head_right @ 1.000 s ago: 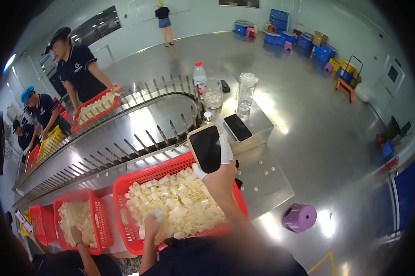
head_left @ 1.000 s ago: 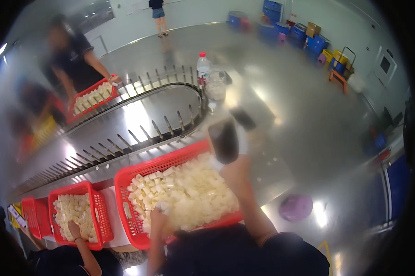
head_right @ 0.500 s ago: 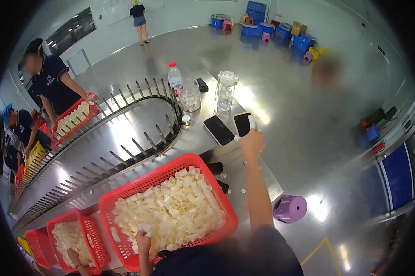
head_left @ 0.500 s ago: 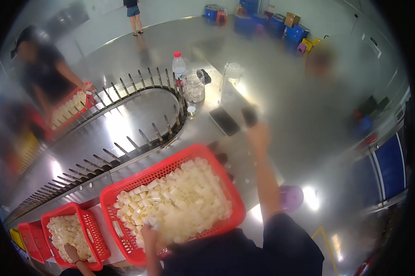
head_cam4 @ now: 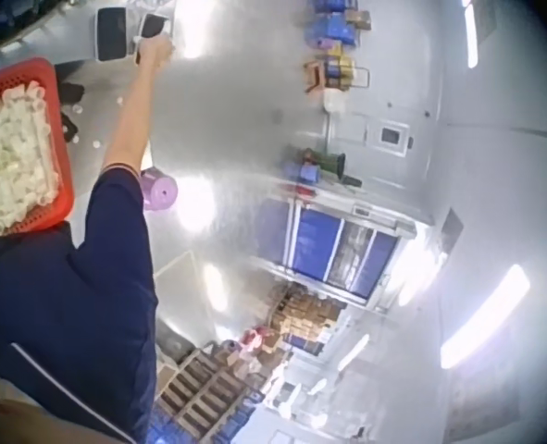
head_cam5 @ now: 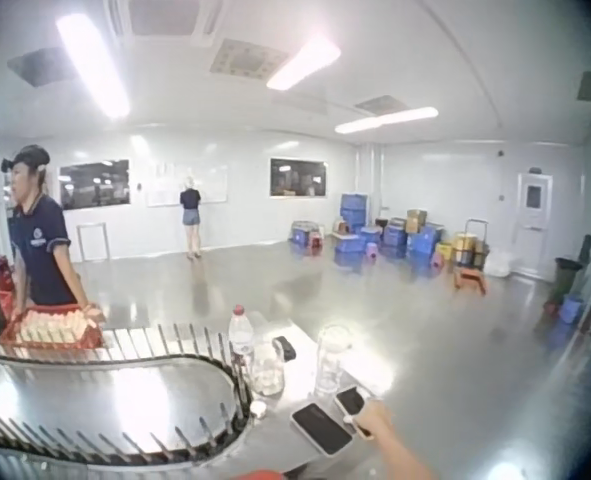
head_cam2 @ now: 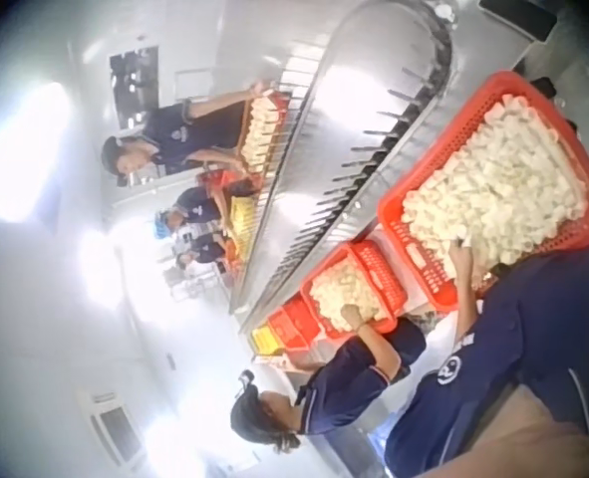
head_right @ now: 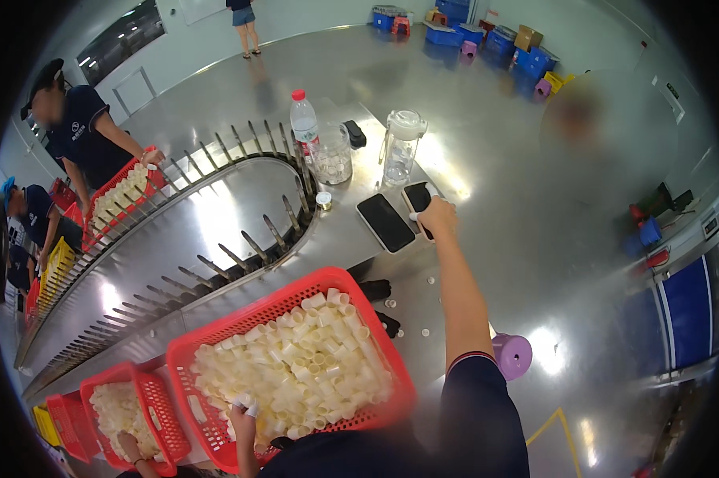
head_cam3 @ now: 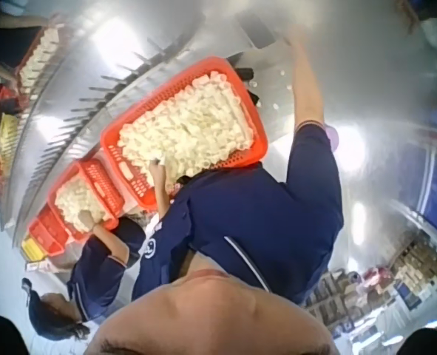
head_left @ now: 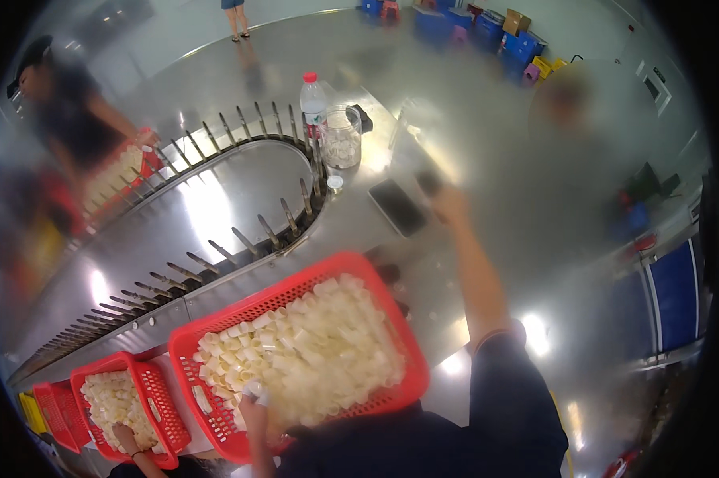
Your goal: The person picks up small white cylindrical objects from a red basket and places them one at a time onto the vertical spikes of a moving conveyor belt.
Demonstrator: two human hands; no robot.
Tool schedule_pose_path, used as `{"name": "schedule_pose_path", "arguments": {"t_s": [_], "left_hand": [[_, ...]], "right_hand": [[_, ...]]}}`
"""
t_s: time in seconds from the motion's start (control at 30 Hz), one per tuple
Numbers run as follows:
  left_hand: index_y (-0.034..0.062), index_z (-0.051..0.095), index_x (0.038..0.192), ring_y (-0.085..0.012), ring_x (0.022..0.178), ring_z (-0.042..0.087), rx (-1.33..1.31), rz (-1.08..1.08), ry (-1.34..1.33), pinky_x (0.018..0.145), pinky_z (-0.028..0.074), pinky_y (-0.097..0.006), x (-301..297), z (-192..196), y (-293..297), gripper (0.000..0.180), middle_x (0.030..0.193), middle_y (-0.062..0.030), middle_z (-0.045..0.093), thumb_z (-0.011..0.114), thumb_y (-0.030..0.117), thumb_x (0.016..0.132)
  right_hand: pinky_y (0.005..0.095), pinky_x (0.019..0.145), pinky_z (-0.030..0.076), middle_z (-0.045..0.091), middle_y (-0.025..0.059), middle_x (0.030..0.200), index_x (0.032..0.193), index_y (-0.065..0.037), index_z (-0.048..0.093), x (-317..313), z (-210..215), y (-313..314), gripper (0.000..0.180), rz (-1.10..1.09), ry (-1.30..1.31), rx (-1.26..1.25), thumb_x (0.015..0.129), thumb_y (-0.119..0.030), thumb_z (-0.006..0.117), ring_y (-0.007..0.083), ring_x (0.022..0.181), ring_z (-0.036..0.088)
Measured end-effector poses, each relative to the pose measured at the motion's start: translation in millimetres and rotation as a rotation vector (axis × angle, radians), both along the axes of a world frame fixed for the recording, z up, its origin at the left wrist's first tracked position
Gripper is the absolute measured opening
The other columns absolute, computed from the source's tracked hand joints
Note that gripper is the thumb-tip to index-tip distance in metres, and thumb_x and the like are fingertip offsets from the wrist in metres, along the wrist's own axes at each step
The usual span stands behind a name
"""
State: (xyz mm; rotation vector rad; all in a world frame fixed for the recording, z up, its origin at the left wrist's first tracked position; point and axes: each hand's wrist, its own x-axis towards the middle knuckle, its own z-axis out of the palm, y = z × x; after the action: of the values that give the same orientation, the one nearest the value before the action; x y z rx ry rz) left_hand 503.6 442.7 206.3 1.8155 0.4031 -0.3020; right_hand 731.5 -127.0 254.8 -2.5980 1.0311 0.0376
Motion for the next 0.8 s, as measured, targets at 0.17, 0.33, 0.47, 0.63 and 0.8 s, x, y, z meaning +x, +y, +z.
{"name": "schedule_pose_path", "arguments": {"t_s": [0.17,0.33,0.47,0.63,0.8], "left_hand": [[-0.0001,0.051,0.108,-0.0127,0.083,0.055,0.025,0.016,0.008,0.073,0.043,-0.024,0.4,-1.0,-1.5,0.033,0.093,-0.0072,0.058,0.057,0.004,0.075],[-0.0003,0.051,0.107,-0.0128,0.083,0.055,0.047,-0.003,-0.016,0.073,0.043,-0.024,1.4,0.5,-5.0,0.033,0.092,-0.0070,0.058,0.057,0.004,0.075],[-0.0005,0.051,0.107,-0.0120,0.082,0.055,0.031,0.020,-0.016,0.072,0.043,-0.023,2.7,0.5,-6.1,0.032,0.091,-0.0065,0.058,0.057,0.005,0.075],[-0.0007,0.052,0.105,-0.0112,0.080,0.055,0.076,-0.013,-0.002,0.070,0.044,-0.023,3.5,-2.2,-5.9,0.031,0.090,-0.0060,0.058,0.058,0.006,0.075],[-0.0012,0.052,0.104,-0.0113,0.079,0.055,0.035,0.009,-0.042,0.070,0.044,-0.023,4.1,-0.5,-7.1,0.030,0.089,-0.0056,0.058,0.058,0.005,0.076]], "right_hand": [[0.0410,0.081,0.044,0.058,0.0130,0.101,0.102,-0.006,0.055,-1.2,7.2,10.2,0.057,0.006,0.014,-0.044,0.059,-0.039,0.072,0.0313,0.099,0.051],[0.0446,0.081,0.042,0.058,0.0100,0.100,0.100,-0.008,0.055,4.0,14.9,12.8,0.054,0.020,0.020,-0.068,0.061,-0.041,0.070,0.0303,0.099,0.051],[0.0466,0.081,0.039,0.058,0.0093,0.100,0.100,-0.009,0.056,14.1,13.4,9.7,0.055,0.034,0.045,-0.085,0.060,-0.044,0.070,0.0284,0.099,0.051],[0.0476,0.081,0.038,0.059,0.0089,0.099,0.098,-0.009,0.057,24.5,3.5,6.7,0.053,0.056,-0.045,-0.102,0.061,-0.045,0.068,0.0287,0.096,0.052],[0.0493,0.085,0.034,0.055,0.0153,0.105,0.105,-0.005,0.055,27.8,1.5,30.3,0.058,0.110,-0.257,-0.135,0.066,-0.047,0.063,0.0284,0.112,0.040]]}}
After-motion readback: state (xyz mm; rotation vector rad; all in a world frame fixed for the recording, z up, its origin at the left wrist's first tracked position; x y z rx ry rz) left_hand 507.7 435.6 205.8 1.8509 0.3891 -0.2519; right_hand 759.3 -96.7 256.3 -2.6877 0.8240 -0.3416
